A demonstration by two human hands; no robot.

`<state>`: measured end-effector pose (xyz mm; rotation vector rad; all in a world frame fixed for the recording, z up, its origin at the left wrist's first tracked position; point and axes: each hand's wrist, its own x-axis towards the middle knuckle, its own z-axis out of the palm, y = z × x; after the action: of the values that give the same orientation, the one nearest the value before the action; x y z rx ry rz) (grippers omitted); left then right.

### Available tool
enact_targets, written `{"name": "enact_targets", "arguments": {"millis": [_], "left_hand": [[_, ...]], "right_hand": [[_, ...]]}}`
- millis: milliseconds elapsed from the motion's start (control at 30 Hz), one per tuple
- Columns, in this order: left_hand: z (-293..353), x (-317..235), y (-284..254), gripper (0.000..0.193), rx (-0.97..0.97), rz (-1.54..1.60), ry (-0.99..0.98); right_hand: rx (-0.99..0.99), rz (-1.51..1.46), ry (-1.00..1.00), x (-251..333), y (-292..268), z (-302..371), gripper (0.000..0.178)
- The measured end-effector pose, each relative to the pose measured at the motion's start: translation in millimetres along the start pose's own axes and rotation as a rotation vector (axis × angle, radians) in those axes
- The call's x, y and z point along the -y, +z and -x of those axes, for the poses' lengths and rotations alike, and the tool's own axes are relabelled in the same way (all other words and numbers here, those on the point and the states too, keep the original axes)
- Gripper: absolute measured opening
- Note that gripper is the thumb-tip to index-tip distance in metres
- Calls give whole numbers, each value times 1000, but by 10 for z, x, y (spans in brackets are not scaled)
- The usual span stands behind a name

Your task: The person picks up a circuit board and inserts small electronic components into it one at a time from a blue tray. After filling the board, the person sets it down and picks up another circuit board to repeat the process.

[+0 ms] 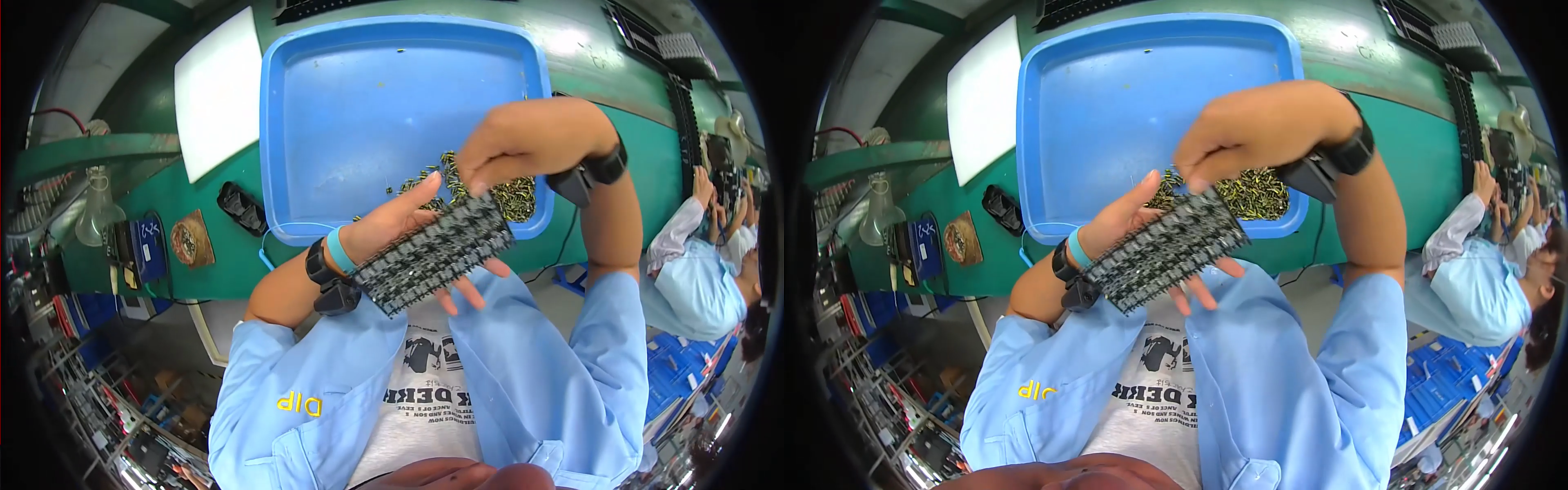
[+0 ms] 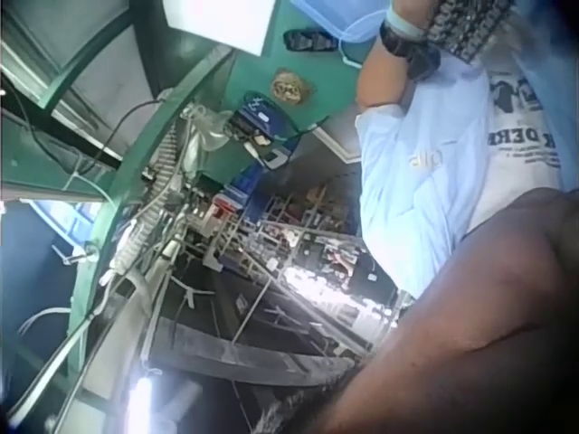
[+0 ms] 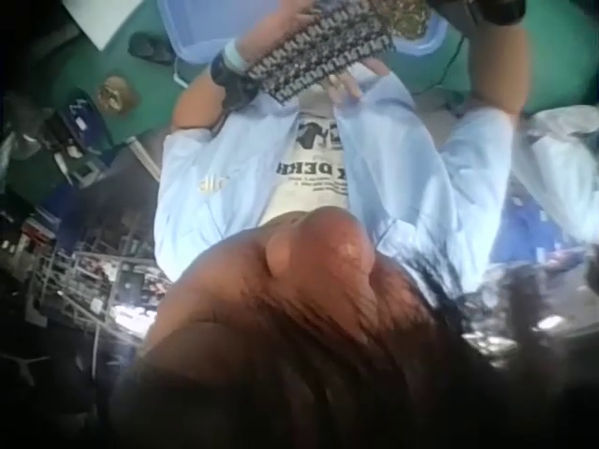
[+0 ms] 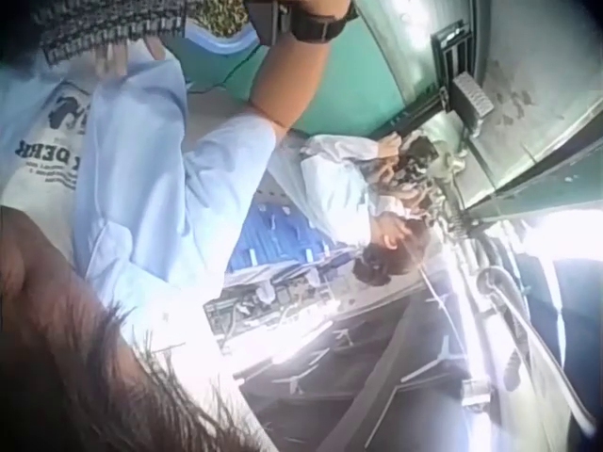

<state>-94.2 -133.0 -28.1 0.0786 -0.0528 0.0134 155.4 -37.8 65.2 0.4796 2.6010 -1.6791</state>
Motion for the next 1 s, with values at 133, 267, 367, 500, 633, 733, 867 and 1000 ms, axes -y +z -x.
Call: {"name": "enact_targets", "arguments": {"millis": [133, 267, 367, 500, 633, 733, 867, 1000], "left_hand": [[-42, -119, -126, 94, 100, 63, 177], [-51, -255, 191, 90, -208, -158, 461], [-76, -297, 229, 86, -305, -188, 540], [-43, -372, -123, 81, -220, -99, 610], [-90, -406, -227, 78, -195, -64, 627], [-128, -402, -209, 77, -218, -57, 626], [-181, -387, -230, 79, -230, -30, 620], [-239, -373, -338, 79, -273, -25, 622]], "right_hand": [[-274, 155, 115, -65, 27, 35, 17], [-753, 537, 396, -280, 524, 284, 11], [-750, 611, 596, -403, 979, 328, 14], [-761, 558, 641, -729, 1082, 199, 17], [-763, 577, 572, -743, 952, 160, 14], [-725, 587, 539, -796, 925, 167, 12], [-673, 567, 529, -893, 940, 186, 11], [-692, 556, 518, -975, 911, 177, 9]]}}
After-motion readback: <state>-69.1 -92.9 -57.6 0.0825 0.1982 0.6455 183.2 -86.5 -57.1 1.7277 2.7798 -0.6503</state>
